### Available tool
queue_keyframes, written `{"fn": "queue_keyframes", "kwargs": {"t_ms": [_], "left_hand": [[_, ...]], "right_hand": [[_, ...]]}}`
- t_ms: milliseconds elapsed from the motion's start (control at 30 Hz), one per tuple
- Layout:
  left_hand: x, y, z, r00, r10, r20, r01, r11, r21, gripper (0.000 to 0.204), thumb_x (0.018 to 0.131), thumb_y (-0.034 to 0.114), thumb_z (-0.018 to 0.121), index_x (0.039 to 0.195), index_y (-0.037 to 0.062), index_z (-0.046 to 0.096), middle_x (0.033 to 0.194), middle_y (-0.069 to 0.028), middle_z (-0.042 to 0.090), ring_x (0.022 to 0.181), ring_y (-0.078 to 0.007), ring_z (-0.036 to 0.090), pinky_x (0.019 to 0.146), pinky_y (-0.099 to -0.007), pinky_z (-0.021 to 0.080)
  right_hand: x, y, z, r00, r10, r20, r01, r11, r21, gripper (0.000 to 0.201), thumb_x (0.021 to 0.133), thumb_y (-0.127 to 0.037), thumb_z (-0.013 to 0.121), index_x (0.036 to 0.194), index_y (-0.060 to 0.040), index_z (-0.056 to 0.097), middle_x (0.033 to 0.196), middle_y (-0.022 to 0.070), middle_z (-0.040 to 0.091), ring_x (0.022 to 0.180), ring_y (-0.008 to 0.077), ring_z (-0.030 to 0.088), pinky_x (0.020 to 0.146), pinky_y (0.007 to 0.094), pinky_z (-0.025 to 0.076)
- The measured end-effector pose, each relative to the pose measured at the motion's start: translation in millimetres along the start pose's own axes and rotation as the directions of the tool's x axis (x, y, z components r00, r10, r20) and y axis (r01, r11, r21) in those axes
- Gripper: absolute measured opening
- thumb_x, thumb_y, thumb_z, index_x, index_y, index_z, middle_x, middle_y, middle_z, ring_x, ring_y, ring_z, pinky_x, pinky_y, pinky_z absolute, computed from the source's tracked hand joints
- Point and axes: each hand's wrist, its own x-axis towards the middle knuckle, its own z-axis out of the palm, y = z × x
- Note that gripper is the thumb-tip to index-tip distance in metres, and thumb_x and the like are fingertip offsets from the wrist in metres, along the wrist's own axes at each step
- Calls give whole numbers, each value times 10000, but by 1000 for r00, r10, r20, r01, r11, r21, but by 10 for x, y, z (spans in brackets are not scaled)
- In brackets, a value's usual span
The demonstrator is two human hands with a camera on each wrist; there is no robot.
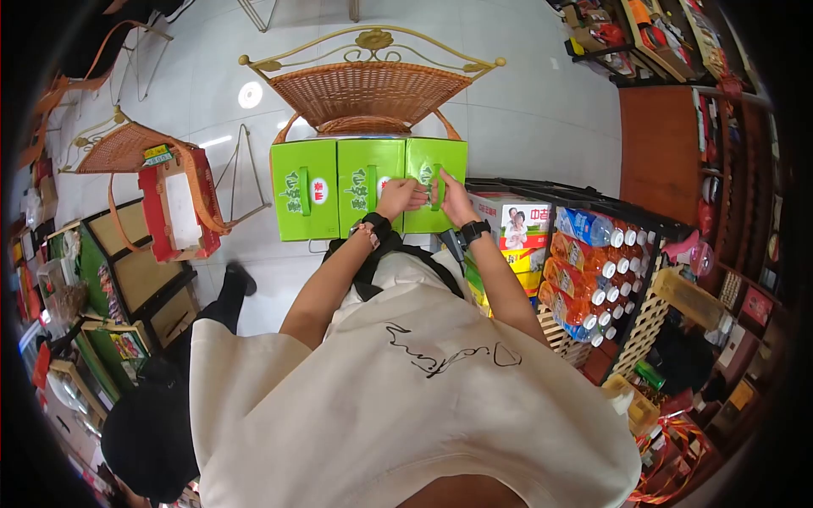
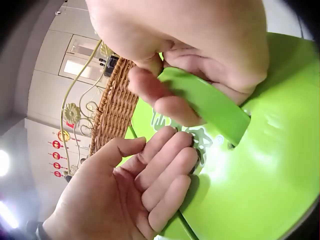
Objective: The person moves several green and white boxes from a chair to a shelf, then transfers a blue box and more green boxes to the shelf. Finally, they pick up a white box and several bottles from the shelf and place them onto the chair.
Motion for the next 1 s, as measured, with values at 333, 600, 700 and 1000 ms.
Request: {"fn": "queue_keyframes", "kwargs": {"t_ms": [333,600,700,1000], "left_hand": [[-11,7,2,1000,24,2,-24,1000,14,287,767,215,337,811,-24,491,711,-149,547,608,-187,549,542,-255,460],[-71,-31,-166,982,179,65,-161,961,-223,192,756,241,391,747,50,407,529,-87,485,459,-151,462,475,-228,380],[-143,36,-198,980,111,166,-38,920,-390,262,726,348,414,739,87,422,585,-48,478,544,-132,465,520,-221,374],[-252,143,-207,963,94,251,49,859,-509,320,720,406,402,707,94,474,543,-22,477,453,-94,393,388,-182,306]], "right_hand": [[72,25,-1,996,4,-84,-10,997,-79,406,769,-377,364,459,-122,304,363,-42,216,300,74,191,325,207,163],[79,208,144,903,-340,-262,214,886,-412,378,761,-297,362,506,-25,425,419,37,384,344,144,353,369,273,280],[199,348,23,813,-433,-390,176,821,-543,398,719,-321,406,604,52,484,511,145,489,448,232,481,479,324,363],[-442,556,21,758,-533,-375,165,713,-681,484,655,-410,429,661,66,515,657,229,513,655,308,524,574,362,390]]}}
